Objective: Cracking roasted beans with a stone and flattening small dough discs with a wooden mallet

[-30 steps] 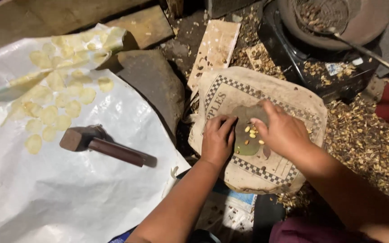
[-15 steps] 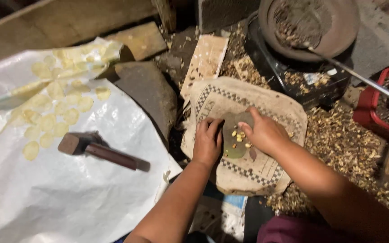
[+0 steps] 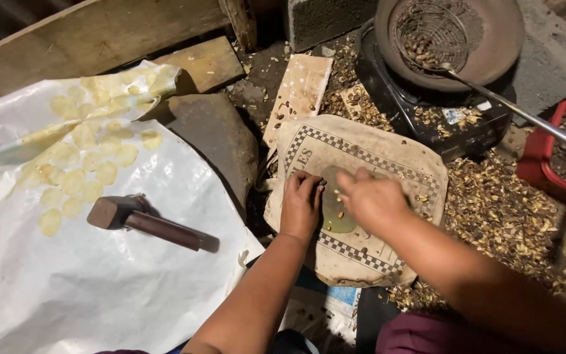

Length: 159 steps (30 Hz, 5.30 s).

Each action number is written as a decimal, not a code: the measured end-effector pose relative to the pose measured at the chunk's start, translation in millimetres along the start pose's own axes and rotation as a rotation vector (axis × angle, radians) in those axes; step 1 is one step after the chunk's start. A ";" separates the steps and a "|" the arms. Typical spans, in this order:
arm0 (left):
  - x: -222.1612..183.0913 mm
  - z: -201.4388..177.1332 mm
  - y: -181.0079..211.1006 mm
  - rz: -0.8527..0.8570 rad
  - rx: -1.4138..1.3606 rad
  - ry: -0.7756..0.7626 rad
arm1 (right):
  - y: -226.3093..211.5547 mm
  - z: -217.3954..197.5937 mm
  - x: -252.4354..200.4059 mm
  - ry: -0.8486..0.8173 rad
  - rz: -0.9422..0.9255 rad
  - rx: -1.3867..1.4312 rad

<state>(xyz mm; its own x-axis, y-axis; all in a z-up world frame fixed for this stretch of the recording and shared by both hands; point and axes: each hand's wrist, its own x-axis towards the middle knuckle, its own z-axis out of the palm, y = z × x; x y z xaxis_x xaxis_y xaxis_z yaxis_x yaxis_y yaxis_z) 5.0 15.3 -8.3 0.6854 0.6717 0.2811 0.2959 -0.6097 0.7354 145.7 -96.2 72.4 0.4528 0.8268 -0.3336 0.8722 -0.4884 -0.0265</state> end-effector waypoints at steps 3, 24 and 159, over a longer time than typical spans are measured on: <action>3.5 4.8 -2.3 -0.022 -0.018 -0.024 | 1.2 2.8 -17.1 0.138 -0.098 -0.169; 2.9 3.3 -5.7 0.077 0.095 -0.006 | 5.9 -24.7 16.2 -0.173 0.192 0.331; -75.2 -97.0 127.4 -0.284 -0.551 -1.553 | -28.9 -34.6 -3.6 -0.041 0.087 0.552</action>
<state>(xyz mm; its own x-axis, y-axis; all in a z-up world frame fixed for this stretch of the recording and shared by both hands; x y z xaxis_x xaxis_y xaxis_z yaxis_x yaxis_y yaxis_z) -73.4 -72.1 124.1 0.7183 -0.5049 -0.4787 0.4949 -0.1127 0.8616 125.3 -75.5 106.9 0.5014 0.7711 -0.3925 0.6013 -0.6367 -0.4827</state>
